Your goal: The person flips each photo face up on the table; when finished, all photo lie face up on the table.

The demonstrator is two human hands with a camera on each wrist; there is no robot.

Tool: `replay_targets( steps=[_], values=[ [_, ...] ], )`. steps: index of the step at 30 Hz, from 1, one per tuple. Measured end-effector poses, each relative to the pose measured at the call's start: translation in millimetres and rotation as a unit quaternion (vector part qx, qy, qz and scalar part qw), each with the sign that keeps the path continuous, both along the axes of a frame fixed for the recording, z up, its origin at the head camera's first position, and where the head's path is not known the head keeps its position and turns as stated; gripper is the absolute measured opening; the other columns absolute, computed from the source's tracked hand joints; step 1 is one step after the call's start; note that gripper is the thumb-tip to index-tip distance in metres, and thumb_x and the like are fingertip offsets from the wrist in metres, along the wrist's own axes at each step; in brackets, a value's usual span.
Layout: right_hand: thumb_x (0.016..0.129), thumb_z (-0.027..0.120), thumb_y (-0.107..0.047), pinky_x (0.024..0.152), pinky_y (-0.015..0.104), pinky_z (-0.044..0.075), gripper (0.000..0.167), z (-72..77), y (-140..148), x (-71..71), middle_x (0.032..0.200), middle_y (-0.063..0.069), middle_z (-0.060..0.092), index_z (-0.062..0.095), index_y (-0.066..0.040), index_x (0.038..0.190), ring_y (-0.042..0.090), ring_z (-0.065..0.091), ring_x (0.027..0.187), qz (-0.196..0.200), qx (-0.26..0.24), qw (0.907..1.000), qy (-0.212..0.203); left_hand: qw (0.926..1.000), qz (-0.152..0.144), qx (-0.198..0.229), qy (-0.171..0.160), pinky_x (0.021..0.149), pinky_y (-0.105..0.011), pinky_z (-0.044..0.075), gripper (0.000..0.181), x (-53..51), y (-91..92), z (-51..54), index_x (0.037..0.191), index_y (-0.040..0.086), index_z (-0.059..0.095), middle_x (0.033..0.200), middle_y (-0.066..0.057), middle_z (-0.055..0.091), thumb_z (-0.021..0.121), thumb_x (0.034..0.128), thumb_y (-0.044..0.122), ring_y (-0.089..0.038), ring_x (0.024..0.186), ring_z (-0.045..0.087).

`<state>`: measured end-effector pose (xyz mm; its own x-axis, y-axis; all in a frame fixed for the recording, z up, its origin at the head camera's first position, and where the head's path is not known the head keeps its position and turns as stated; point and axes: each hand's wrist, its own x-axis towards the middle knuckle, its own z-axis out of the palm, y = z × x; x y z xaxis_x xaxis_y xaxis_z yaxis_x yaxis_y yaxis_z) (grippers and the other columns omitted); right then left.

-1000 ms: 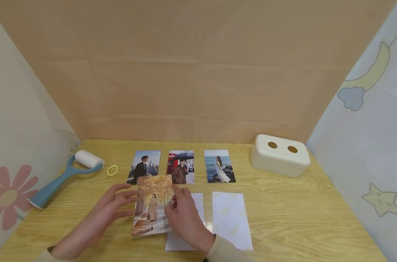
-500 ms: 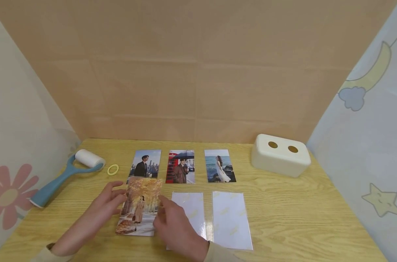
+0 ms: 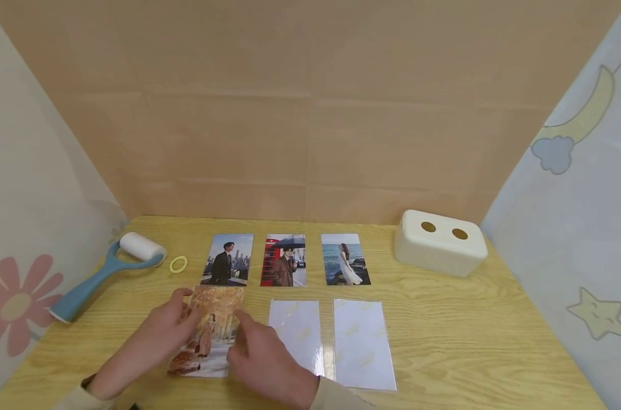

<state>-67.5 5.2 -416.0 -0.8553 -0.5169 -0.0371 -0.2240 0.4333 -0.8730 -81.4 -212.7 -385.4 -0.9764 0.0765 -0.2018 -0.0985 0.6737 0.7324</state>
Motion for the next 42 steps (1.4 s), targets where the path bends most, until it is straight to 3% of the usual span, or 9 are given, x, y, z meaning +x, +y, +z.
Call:
replay_targets(
  steps=[8,16,23,32,42],
  values=[
    [0.092,0.060,-0.018,0.083,0.027,0.051,0.064,-2.2,0.4,-0.9,0.115,0.000,0.066,0.042,-0.002,0.151,0.004,0.060,0.091,0.022,0.047,0.9986,0.006,0.9997,0.004,-0.024,0.003,0.045,-0.036,0.041,0.067,2.1,3.2,0.7,0.150,-0.014,0.022,0.061,-0.006,0.053,0.049,0.1049,0.028,-0.017,0.045,0.048],
    [0.096,0.060,-0.027,0.087,0.031,0.051,0.065,-0.2,1.6,0.8,0.122,0.005,0.066,0.039,-0.003,0.153,0.008,0.059,0.106,0.046,0.112,0.9926,0.011,0.9987,-0.001,-0.051,0.010,0.048,-0.036,0.042,0.070,1.8,2.4,-4.0,0.149,-0.017,0.019,0.064,-0.007,0.053,0.049,0.1050,0.029,-0.019,0.048,0.051],
    [0.097,0.060,-0.029,0.082,0.030,0.050,0.065,2.3,3.2,0.2,0.104,-0.001,0.066,0.039,-0.004,0.153,0.008,0.057,0.101,0.066,0.145,0.9865,0.037,0.9969,-0.014,-0.072,0.028,0.048,-0.036,0.042,0.073,3.5,2.2,-4.7,0.147,-0.021,0.017,0.064,-0.006,0.052,0.049,0.1055,0.029,-0.019,0.049,0.051],
    [0.099,0.060,-0.032,0.089,0.032,0.052,0.064,2.0,2.5,2.2,0.121,0.007,0.066,0.040,-0.005,0.154,0.016,0.058,0.115,0.070,0.169,0.9821,0.046,0.9930,-0.015,-0.110,0.041,0.041,-0.035,0.039,0.070,3.9,3.8,-8.5,0.144,-0.024,0.020,0.060,-0.007,0.050,0.050,0.1046,0.026,-0.018,0.044,0.049],
    [0.099,0.059,-0.032,0.094,0.034,0.051,0.063,3.0,3.5,3.5,0.127,0.010,0.064,0.041,-0.003,0.153,0.017,0.057,0.119,0.069,0.170,0.9815,0.055,0.9941,-0.015,-0.101,0.038,0.041,-0.035,0.039,0.068,4.6,4.7,-10.2,0.144,-0.023,0.022,0.059,-0.006,0.051,0.049,0.1054,0.027,-0.018,0.043,0.049]
  ],
)
